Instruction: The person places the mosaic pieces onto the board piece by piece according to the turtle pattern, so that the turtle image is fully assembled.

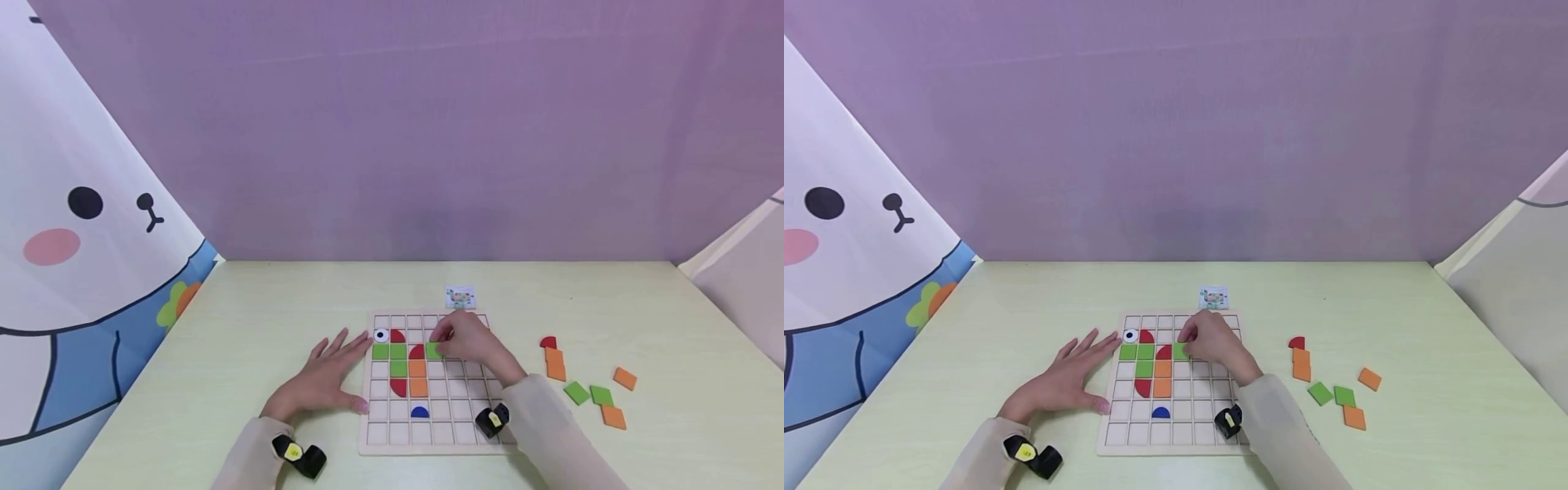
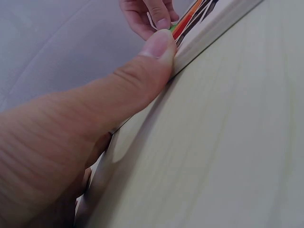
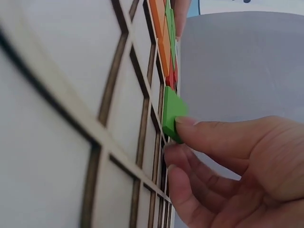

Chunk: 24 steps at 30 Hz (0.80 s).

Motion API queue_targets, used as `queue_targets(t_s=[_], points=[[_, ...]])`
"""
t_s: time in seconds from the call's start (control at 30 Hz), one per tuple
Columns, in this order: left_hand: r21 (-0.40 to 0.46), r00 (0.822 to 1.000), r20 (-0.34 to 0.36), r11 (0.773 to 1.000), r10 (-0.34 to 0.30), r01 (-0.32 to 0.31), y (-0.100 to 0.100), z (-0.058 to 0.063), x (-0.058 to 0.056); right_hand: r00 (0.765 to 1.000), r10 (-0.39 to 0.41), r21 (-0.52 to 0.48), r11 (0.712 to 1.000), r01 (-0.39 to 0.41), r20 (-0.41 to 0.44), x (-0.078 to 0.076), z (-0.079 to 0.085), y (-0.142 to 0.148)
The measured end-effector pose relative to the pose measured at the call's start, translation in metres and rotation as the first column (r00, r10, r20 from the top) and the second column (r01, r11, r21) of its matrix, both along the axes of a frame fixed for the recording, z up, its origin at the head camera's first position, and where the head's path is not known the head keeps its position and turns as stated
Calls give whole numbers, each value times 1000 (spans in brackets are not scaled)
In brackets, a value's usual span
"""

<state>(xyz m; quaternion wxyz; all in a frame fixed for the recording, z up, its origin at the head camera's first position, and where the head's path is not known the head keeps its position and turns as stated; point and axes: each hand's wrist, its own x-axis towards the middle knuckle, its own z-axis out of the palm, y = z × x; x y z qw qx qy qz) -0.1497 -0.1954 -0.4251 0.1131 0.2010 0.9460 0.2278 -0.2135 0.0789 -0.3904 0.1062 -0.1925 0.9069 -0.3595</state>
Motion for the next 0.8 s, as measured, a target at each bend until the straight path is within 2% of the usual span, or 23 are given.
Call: queue_targets(t_s=[0.3, 0.8], points=[[9, 999, -26, 1000, -24, 24, 1, 0, -1, 1000, 10, -1, 1000, -10, -6, 0, -1, -1], [-2, 1000, -26, 1000, -3, 3, 4, -4, -2, 1000, -3, 22, 1000, 3, 2, -1, -4, 0]])
